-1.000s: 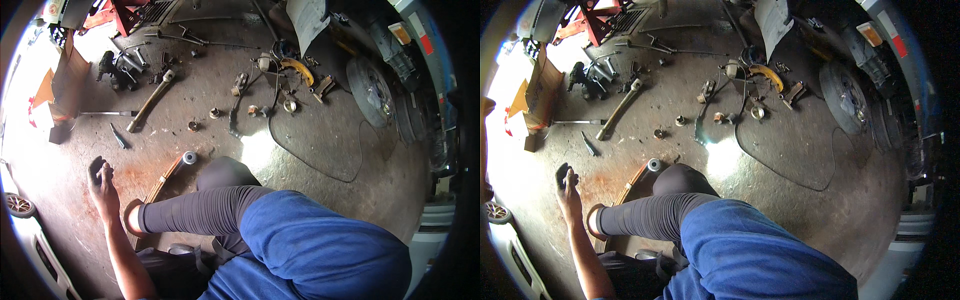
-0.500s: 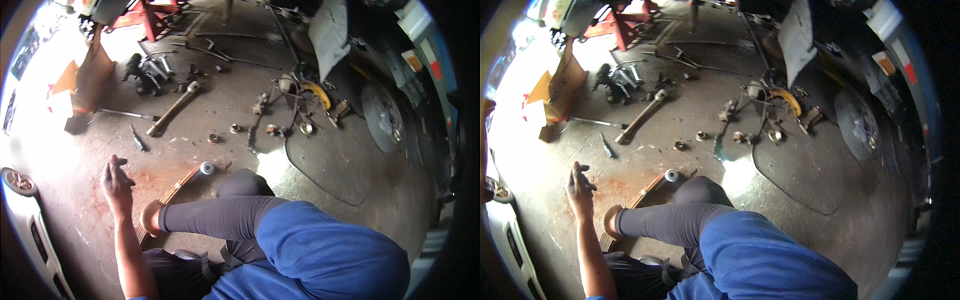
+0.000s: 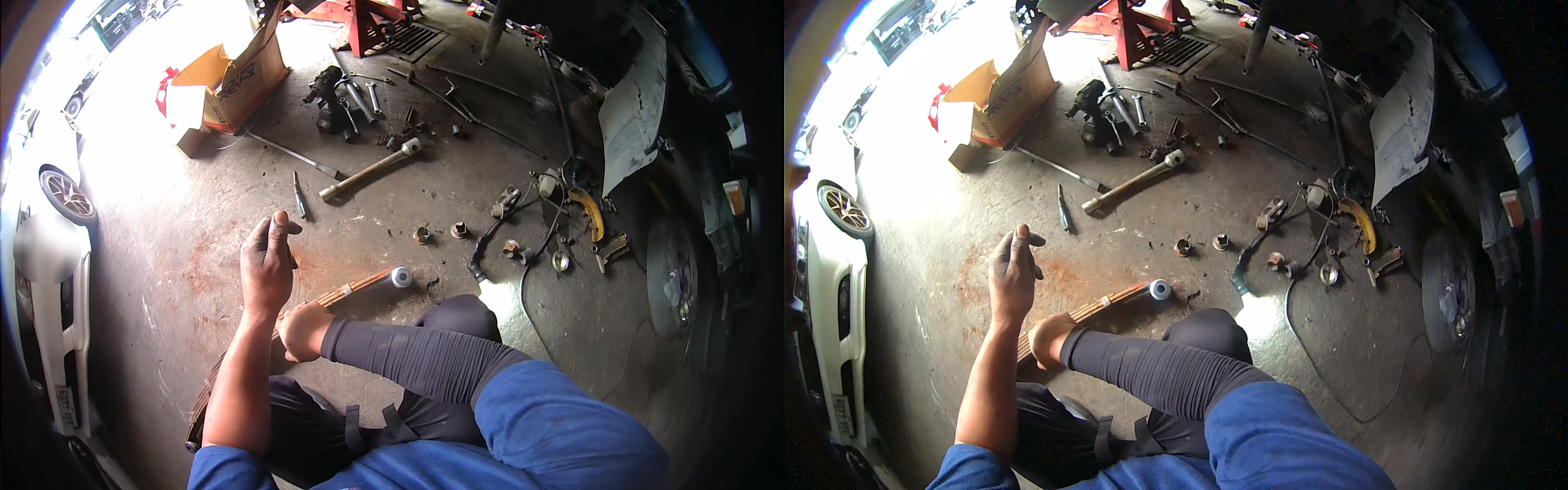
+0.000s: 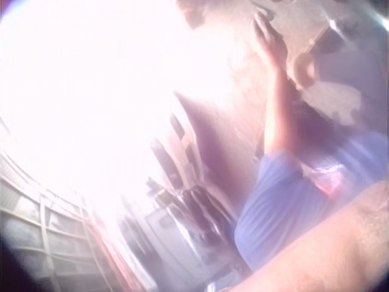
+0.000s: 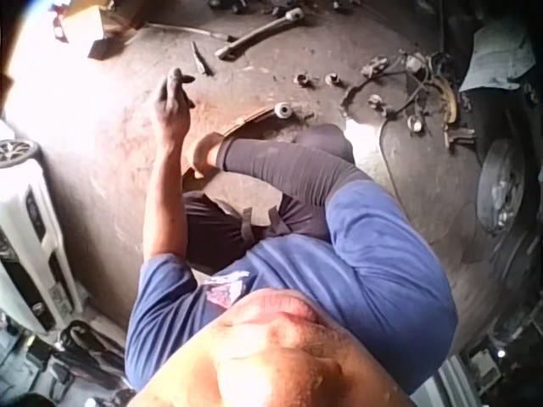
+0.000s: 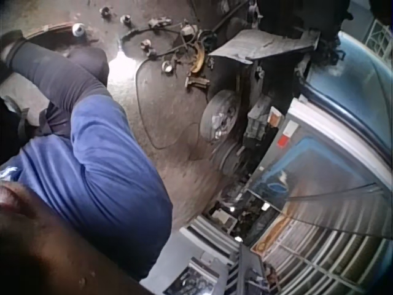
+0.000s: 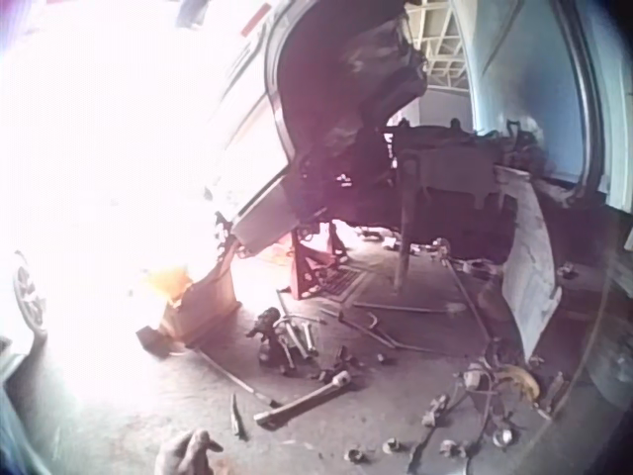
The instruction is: The person cleans a small metal part with a cloth, then uses a bench grinder to smooth its surface. They walk to an engine block and place the part into a hole, then move to the floor to pick up and inspect a long curved metal component.
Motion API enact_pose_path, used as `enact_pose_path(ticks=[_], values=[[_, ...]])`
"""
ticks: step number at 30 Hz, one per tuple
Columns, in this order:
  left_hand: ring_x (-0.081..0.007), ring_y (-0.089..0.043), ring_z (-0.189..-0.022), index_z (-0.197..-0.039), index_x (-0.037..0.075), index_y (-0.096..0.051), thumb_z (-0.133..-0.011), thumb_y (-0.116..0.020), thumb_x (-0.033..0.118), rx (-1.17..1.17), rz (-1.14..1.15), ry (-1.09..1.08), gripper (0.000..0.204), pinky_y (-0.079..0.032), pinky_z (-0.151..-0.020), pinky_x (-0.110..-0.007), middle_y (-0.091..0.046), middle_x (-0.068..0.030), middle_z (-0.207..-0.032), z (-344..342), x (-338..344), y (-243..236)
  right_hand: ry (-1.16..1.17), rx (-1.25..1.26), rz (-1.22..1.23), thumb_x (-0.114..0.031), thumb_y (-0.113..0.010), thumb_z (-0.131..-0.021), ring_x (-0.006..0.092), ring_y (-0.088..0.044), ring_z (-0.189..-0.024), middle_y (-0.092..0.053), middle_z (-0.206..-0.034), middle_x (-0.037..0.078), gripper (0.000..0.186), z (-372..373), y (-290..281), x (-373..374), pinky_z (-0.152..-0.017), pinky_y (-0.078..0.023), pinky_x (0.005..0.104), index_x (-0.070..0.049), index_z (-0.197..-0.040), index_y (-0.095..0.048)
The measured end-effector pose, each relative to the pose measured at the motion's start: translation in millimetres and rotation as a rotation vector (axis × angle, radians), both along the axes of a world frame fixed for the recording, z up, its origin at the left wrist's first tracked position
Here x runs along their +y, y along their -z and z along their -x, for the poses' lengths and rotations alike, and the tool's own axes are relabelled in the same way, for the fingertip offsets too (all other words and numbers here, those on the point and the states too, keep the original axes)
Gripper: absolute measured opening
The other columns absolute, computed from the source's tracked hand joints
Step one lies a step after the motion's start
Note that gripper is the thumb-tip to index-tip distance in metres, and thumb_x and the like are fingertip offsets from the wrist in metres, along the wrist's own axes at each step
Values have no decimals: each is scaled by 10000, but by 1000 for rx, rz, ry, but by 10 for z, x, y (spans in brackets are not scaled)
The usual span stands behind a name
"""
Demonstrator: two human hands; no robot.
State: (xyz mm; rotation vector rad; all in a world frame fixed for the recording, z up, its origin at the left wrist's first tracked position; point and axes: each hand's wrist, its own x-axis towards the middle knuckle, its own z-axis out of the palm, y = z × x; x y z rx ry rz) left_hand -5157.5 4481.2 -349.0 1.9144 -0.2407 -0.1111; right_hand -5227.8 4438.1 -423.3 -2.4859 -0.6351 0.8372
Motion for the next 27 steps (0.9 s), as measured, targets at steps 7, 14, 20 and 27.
enact_pose_path(ticks=[7, 14, 20, 27], values=[[-79, -537, -578, -1007, -2, -748, -1143, -534, 485, -7, -4, 4, 549, -440, -544, -277, -518, 11, -649, -28, 10, 30, -16, 47, 50, -450, -752, -930, 353, -687, -1283, -696, -1412, 175, 636, -17, -49, -23, -1068, -548, 452, -26, -1395, -662], [-86, -516, -565, -1007, -8, -743, -1134, -562, 477, -13, 17, -4, 533, -423, -553, -291, -542, -23, -621, -36, 0, 45, -33, 42, 58, -457, -746, -942, 353, -690, -1276, -699, -1400, 190, 611, -16, -94, -24, -1061, -553, 451, -15, -1360, -686], [-92, -521, -578, -1020, -9, -745, -1135, -560, 464, -39, -1, -6, 521, -429, -563, -295, -534, -24, -625, -47, -13, 65, -27, 36, 38, -444, -739, -947, 352, -692, -1272, -699, -1399, 190, 590, -34, -75, -40, -1066, -550, 452, -10, -1345, -699], [-90, -509, -595, -1005, -3, -739, -1145, -559, 402, -20, -22, -17, 464, -426, -570, -300, -524, -14, -644, -51, -39, 79, -45, 2, 18, -418, -757, -915, 357, -710, -1241, -735, -1333, 191, 569, -25, -30, -34, -1051, -562, 458, -23, -1323, -719]])
